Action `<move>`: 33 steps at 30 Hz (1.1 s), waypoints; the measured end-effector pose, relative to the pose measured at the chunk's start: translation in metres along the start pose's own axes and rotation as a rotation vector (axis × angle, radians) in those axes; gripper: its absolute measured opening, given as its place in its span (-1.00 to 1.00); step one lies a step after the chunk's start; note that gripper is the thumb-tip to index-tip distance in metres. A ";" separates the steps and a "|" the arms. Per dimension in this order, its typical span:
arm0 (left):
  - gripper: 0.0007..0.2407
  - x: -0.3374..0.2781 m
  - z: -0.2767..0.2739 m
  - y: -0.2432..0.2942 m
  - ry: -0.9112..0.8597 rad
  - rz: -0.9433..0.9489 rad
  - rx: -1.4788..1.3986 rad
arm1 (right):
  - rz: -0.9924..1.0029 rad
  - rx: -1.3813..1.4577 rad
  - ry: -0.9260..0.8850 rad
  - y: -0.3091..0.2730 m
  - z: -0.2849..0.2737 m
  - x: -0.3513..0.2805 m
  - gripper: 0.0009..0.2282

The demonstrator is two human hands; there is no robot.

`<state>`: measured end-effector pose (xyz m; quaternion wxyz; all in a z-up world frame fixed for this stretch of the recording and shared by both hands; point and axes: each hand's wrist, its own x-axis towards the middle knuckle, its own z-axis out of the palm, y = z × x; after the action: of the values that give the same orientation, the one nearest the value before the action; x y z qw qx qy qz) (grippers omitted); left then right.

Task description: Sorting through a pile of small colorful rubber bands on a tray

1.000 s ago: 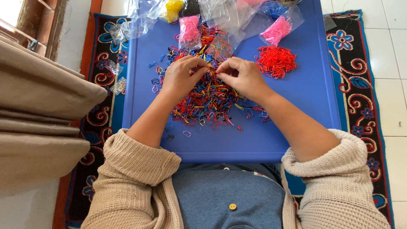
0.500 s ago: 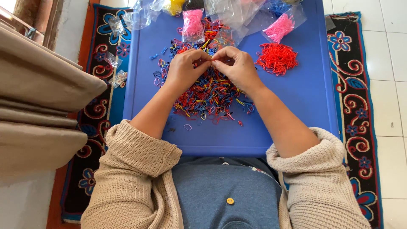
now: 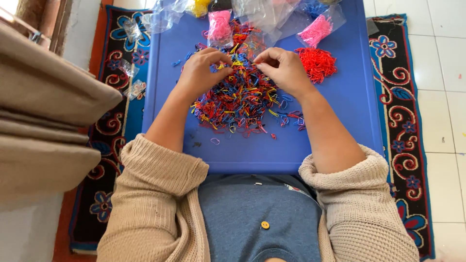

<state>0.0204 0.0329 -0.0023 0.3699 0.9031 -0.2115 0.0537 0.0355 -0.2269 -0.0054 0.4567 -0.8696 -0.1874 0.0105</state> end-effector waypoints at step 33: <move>-0.66 -0.001 0.012 -0.007 -0.176 0.274 -0.054 | -0.393 -0.319 -0.300 -0.012 0.011 -0.016 -0.57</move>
<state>0.0217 0.0296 -0.0153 0.3631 0.8569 -0.3655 0.0186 0.0145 -0.2176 -0.0046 0.2748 -0.8661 -0.4170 0.0205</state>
